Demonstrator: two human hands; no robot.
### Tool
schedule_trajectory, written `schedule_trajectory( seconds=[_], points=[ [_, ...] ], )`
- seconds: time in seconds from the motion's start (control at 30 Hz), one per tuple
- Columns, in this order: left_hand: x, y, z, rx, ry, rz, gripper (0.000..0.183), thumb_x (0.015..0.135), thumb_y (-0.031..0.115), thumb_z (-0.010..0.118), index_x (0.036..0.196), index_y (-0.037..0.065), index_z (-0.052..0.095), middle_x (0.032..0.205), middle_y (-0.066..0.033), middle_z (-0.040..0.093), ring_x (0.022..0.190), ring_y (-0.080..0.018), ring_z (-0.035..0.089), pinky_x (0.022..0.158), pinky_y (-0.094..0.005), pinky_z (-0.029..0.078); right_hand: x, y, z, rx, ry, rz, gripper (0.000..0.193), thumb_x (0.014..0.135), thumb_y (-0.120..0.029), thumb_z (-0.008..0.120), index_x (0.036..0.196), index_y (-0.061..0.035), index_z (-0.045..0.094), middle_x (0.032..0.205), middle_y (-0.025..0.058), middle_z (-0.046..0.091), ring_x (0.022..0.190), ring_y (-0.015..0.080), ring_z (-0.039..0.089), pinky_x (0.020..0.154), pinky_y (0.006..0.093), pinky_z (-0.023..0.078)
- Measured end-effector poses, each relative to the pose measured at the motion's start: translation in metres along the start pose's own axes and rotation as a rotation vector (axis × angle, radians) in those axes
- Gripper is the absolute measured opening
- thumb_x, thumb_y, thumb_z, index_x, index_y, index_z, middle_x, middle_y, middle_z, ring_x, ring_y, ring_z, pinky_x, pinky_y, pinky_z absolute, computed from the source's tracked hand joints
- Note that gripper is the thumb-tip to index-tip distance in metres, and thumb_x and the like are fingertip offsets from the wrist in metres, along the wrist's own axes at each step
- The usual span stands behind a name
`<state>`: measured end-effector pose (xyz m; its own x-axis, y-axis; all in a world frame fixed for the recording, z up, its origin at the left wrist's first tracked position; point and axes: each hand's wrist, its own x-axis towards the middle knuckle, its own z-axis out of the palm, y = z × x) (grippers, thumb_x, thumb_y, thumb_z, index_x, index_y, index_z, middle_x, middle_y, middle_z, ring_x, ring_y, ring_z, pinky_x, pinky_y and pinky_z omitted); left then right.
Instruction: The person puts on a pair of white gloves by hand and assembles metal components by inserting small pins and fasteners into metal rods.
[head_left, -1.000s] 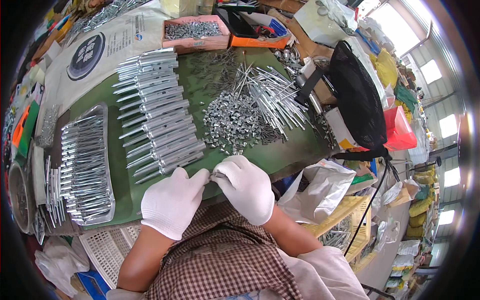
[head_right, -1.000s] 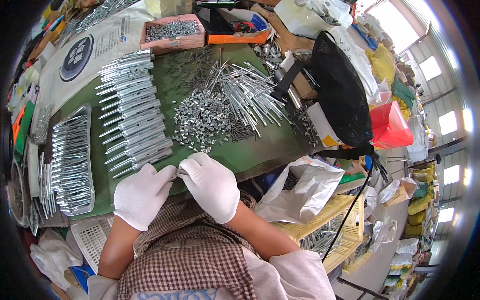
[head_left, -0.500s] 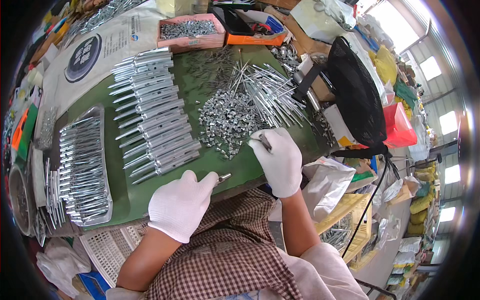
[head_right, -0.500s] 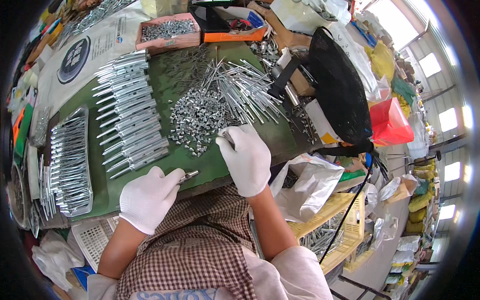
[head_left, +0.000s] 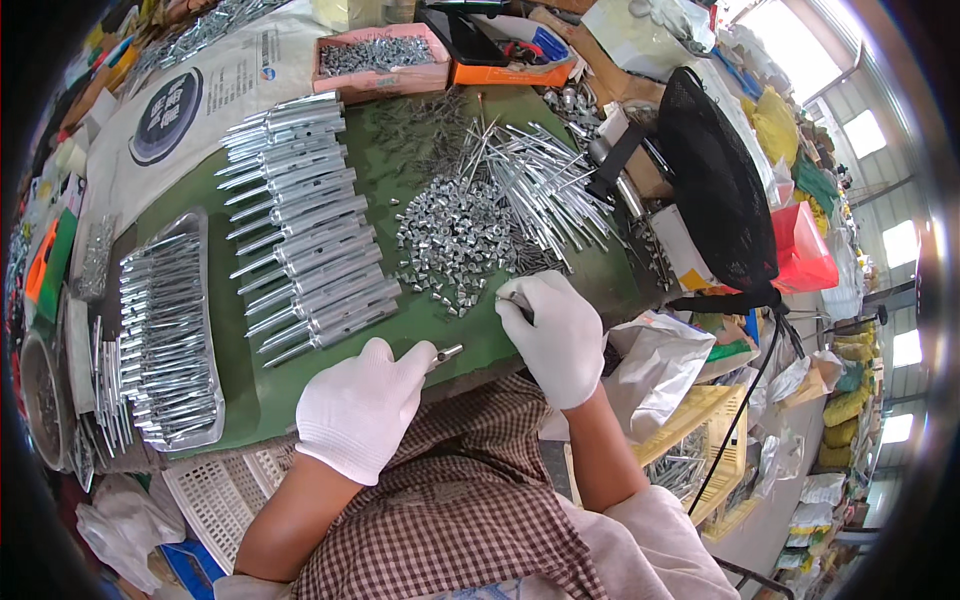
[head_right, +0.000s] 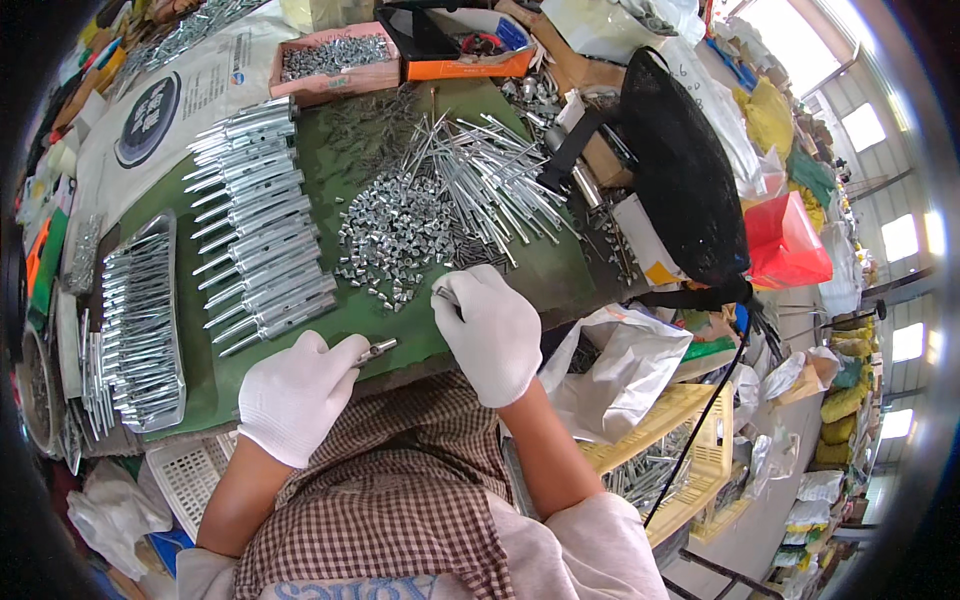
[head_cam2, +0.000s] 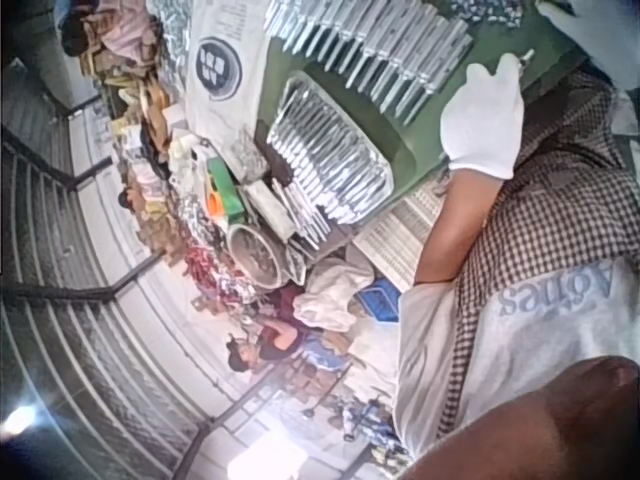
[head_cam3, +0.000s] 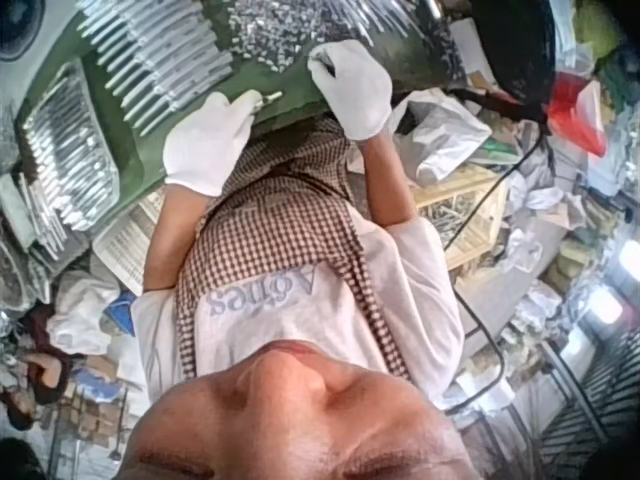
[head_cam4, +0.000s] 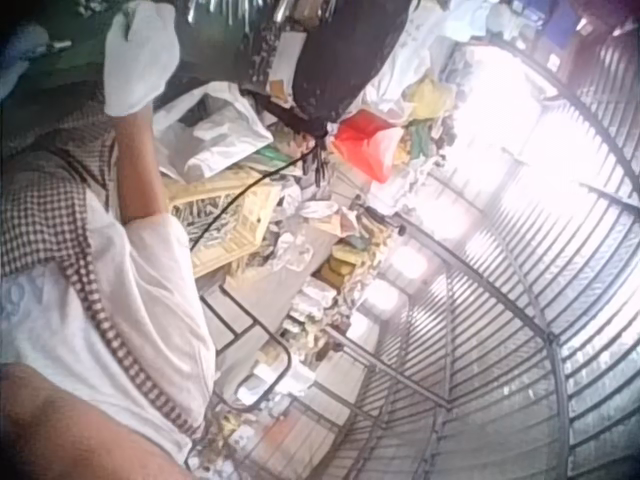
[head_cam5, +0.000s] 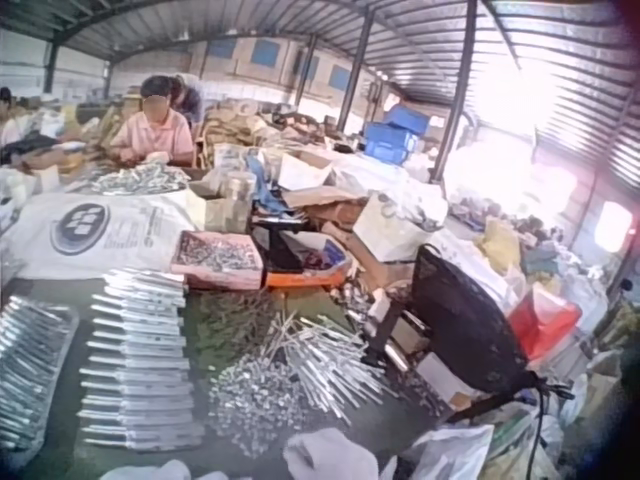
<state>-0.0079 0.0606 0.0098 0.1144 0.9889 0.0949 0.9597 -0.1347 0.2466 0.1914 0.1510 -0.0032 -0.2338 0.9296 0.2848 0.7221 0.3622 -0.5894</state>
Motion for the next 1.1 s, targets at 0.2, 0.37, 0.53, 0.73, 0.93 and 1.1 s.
schedule_trajectory(
  seconds=[0.2,0.37,0.53,0.73,0.93,1.1],
  points=[
    [0.000,-0.002,-0.001,-0.071,0.002,0.031,0.019,0.086,0.021,0.067,0.104,0.025,0.063,0.075,-0.0069,0.051,0.056,-0.0272,0.057,0.050,-0.0402,0.046,-0.012,-0.015,-0.005,0.183,-0.249,-0.073,0.009,0.082,-0.011,0.073,0.091,-0.0100,0.070,0.082,0.0083,0.062,0.073,0.0264,0.064,0.064,0.0358,0.050],
    [0.001,-0.002,-0.006,-0.052,-0.045,0.033,0.019,0.086,0.020,0.067,0.104,0.021,0.061,0.076,-0.0078,0.052,0.058,-0.0273,0.060,0.050,-0.0402,0.048,-0.021,-0.022,0.006,0.222,-0.263,-0.195,0.014,0.079,-0.005,0.073,0.091,-0.0114,0.069,0.085,0.0078,0.062,0.073,0.0267,0.064,0.065,0.0359,0.052],
    [0.001,-0.002,-0.007,-0.066,-0.062,0.037,0.020,0.086,0.018,0.066,0.105,0.018,0.060,0.077,-0.0089,0.053,0.058,-0.0266,0.062,0.050,-0.0397,0.050,-0.021,-0.025,0.011,0.182,-0.233,-0.259,0.015,0.077,-0.004,0.072,0.089,-0.0109,0.067,0.084,0.0078,0.062,0.074,0.0284,0.064,0.063,0.0363,0.052],
    [0.000,-0.002,-0.007,-0.019,-0.114,0.055,0.026,0.088,0.018,0.063,0.114,0.018,0.060,0.081,-0.0081,0.055,0.061,-0.0246,0.065,0.052,-0.0382,0.052,-0.018,-0.026,0.010,0.157,-0.306,-0.175,0.013,0.078,-0.006,0.072,0.089,-0.0084,0.065,0.085,0.0096,0.062,0.076,0.0315,0.063,0.065,0.0382,0.051],
    [0.000,-0.004,-0.008,0.020,-0.166,0.092,0.040,0.089,0.013,0.058,0.129,0.018,0.057,0.085,-0.0093,0.057,0.064,-0.0242,0.067,0.054,-0.0387,0.053,-0.007,-0.028,0.000,0.213,-0.408,-0.148,0.016,0.081,-0.010,0.073,0.094,-0.0062,0.064,0.082,0.0093,0.058,0.074,0.0273,0.063,0.065,0.0397,0.050],
    [0.002,-0.002,-0.006,-0.022,-0.167,0.075,0.030,0.095,0.024,0.060,0.124,0.020,0.059,0.077,-0.0086,0.054,0.059,-0.0275,0.063,0.051,-0.0412,0.050,-0.001,-0.027,0.019,1.426,-0.219,0.318,0.033,0.102,-0.030,0.046,0.089,-0.0020,0.059,0.062,-0.0021,0.040,0.051,0.0093,0.033,0.048,0.0258,0.026]
  ],
)
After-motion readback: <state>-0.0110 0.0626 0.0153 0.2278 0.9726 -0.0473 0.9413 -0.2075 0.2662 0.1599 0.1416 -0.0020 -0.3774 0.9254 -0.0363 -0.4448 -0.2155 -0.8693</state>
